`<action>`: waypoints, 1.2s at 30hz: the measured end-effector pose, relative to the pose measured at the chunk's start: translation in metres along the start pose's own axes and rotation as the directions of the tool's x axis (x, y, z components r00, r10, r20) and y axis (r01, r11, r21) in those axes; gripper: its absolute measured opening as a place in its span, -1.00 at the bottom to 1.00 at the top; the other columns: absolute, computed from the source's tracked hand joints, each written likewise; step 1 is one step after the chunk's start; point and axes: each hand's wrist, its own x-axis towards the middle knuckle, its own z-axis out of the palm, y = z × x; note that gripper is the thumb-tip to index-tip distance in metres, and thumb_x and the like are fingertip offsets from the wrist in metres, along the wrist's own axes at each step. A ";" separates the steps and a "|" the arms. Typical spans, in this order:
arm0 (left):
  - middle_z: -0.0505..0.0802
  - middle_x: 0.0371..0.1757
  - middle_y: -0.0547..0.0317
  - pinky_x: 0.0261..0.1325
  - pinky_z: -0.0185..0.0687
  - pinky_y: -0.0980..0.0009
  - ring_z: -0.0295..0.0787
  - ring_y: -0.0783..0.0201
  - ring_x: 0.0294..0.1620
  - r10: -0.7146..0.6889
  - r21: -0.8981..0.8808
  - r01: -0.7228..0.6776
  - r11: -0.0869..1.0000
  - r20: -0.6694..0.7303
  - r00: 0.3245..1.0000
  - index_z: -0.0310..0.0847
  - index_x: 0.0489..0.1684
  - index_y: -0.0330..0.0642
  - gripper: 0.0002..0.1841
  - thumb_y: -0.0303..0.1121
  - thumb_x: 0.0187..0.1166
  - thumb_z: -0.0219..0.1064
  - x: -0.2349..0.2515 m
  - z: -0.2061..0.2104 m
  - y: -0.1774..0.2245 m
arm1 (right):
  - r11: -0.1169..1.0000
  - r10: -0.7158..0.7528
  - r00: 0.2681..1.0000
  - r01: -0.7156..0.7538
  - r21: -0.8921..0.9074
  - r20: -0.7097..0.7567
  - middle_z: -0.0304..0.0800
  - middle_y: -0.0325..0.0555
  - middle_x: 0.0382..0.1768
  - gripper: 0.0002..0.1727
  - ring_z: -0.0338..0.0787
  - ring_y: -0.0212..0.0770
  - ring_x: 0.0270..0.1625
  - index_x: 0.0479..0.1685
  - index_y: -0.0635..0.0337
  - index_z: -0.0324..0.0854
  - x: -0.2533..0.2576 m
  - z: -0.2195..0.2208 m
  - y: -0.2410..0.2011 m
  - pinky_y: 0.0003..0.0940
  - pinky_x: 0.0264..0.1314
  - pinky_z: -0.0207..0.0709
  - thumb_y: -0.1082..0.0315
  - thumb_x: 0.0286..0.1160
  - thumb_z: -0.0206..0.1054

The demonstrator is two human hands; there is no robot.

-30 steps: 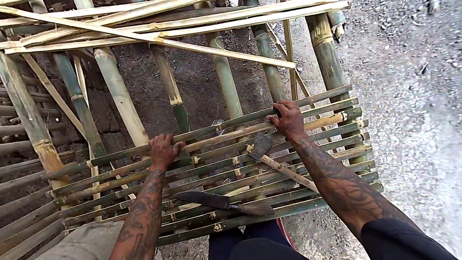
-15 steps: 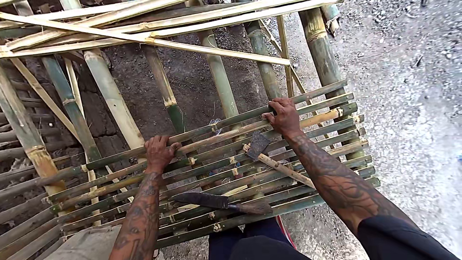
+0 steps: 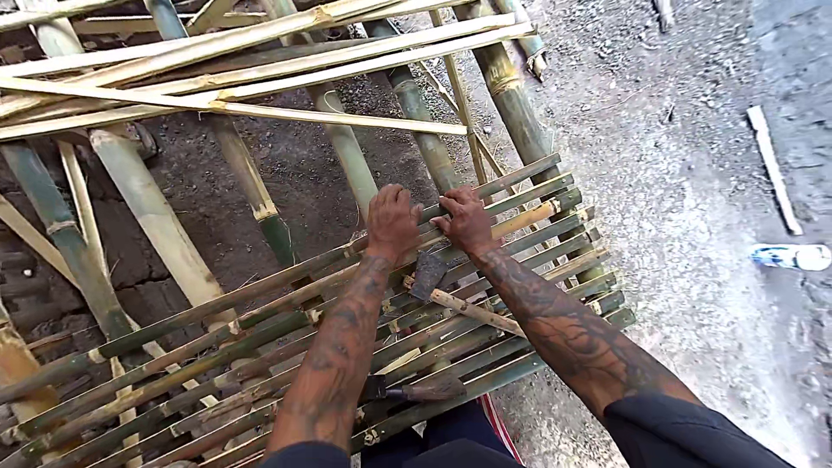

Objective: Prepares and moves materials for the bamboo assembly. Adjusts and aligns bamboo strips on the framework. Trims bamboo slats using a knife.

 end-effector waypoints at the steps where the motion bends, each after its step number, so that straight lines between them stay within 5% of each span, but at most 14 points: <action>1: 0.74 0.44 -0.12 0.68 0.34 -0.07 0.53 -0.09 0.62 -0.011 0.022 0.010 1.000 0.040 0.999 0.71 0.29 -0.21 -0.48 0.02 0.81 0.04 0.014 0.010 0.003 | 1.000 0.001 1.000 -0.001 0.001 -0.005 0.76 0.14 0.33 -0.51 0.63 0.19 0.51 0.17 0.22 0.81 0.000 0.001 0.000 0.12 0.68 0.36 0.05 0.39 0.57; 6: 0.82 0.30 -0.11 0.62 0.39 -0.07 0.66 -0.06 0.49 -0.063 0.115 0.041 0.993 0.194 0.979 0.72 0.27 -0.19 -0.38 0.13 0.86 -0.12 0.036 0.029 0.001 | 0.999 -0.008 1.000 0.009 0.039 -0.025 0.77 0.12 0.32 -0.51 0.63 0.18 0.51 0.16 0.20 0.81 0.000 0.004 0.001 0.11 0.68 0.35 0.06 0.35 0.57; 10: 0.85 0.24 -0.09 0.62 0.41 -0.07 0.69 -0.06 0.45 -0.081 0.153 0.050 0.987 0.202 0.976 0.74 0.21 -0.18 -0.37 0.11 0.86 -0.17 0.036 0.025 0.003 | 0.973 0.045 0.998 -0.033 0.229 -0.048 0.55 0.18 0.55 -0.42 0.50 0.19 0.63 0.47 0.19 0.64 -0.030 -0.024 -0.016 0.11 0.69 0.38 0.12 0.49 0.47; 14: 0.85 0.23 -0.10 0.59 0.41 -0.10 0.71 -0.08 0.42 -0.080 0.137 0.049 0.989 0.236 0.968 0.74 0.24 -0.17 -0.36 0.10 0.86 -0.20 0.034 0.025 0.003 | 0.915 -0.086 0.994 0.052 0.400 0.067 0.87 0.05 0.16 -0.63 0.83 0.04 0.30 0.08 0.17 0.81 -0.147 -0.047 -0.073 0.02 0.37 0.70 0.07 0.59 0.37; 16: 0.87 0.21 -0.08 0.58 0.42 -0.10 0.73 -0.07 0.39 -0.072 0.136 0.042 0.990 0.226 0.972 0.75 0.22 -0.15 -0.36 0.12 0.85 -0.19 0.033 0.025 0.004 | 0.895 -0.183 0.931 0.025 0.445 0.317 0.85 0.05 0.08 -0.62 0.84 0.07 0.21 0.01 0.14 0.79 -0.204 -0.041 -0.102 0.04 0.21 0.75 0.02 0.47 0.47; 19: 0.88 0.19 -0.11 0.56 0.45 -0.13 0.74 -0.11 0.37 -0.067 0.148 0.033 0.988 0.229 0.971 0.76 0.18 -0.20 -0.29 0.22 0.81 -0.18 0.034 0.025 0.004 | 0.930 -0.164 0.667 -0.140 0.339 0.727 0.69 0.24 0.29 -0.41 0.66 0.26 0.41 0.24 0.26 0.65 -0.248 -0.016 -0.124 0.23 0.37 0.55 -0.01 0.38 0.55; 21: 0.88 0.16 -0.15 0.51 0.48 -0.15 0.75 -0.14 0.35 -0.070 0.153 0.033 0.988 0.247 0.967 0.76 0.16 -0.25 -0.24 0.27 0.78 -0.17 0.035 0.026 0.003 | 0.962 -0.122 0.621 -0.118 0.246 0.774 0.65 0.25 0.31 -0.46 0.63 0.27 0.42 0.28 0.28 0.60 -0.265 0.005 -0.127 0.24 0.35 0.53 0.15 0.38 0.53; 24: 0.87 0.15 -0.18 0.50 0.47 -0.16 0.75 -0.16 0.34 -0.090 0.154 0.049 0.987 0.275 0.957 0.75 0.17 -0.26 -0.21 0.32 0.75 -0.15 0.034 0.022 0.007 | 0.980 -0.114 0.723 -0.032 0.198 0.681 0.72 0.21 0.22 -0.73 0.70 0.23 0.32 0.15 0.30 0.67 -0.284 0.022 -0.130 0.16 0.25 0.62 0.46 0.55 0.24; 28: 0.88 0.12 -0.20 0.48 0.50 -0.20 0.77 -0.18 0.31 -0.083 0.150 0.042 0.988 0.274 0.958 0.74 0.17 -0.27 -0.16 0.38 0.72 -0.16 0.033 0.020 0.010 | 0.978 -0.096 0.710 -0.064 0.199 0.698 0.68 0.23 0.26 -0.73 0.64 0.26 0.40 0.15 0.33 0.65 -0.284 0.018 -0.131 0.23 0.31 0.56 0.50 0.57 0.19; 32: 0.87 0.12 -0.23 0.41 0.52 -0.28 0.77 -0.24 0.29 -0.091 0.135 0.051 0.990 0.308 0.947 0.73 0.23 -0.24 -0.16 0.40 0.71 -0.15 0.035 0.020 0.011 | 0.961 0.020 0.515 -0.245 0.125 0.857 0.68 0.39 0.26 -0.58 0.71 0.37 0.31 0.29 0.38 0.57 -0.279 -0.038 -0.122 0.32 0.33 0.54 0.30 0.55 0.34; 36: 0.88 0.13 -0.22 0.38 0.55 -0.29 0.78 -0.24 0.28 -0.111 0.146 0.064 0.987 0.335 0.936 0.72 0.25 -0.21 -0.14 0.45 0.67 -0.14 0.033 0.019 0.011 | 0.896 0.258 0.329 -0.432 -0.099 0.908 0.79 0.25 0.15 -0.50 0.80 0.35 0.14 0.21 0.19 0.66 -0.323 -0.118 -0.075 0.42 0.08 0.61 0.05 0.41 0.44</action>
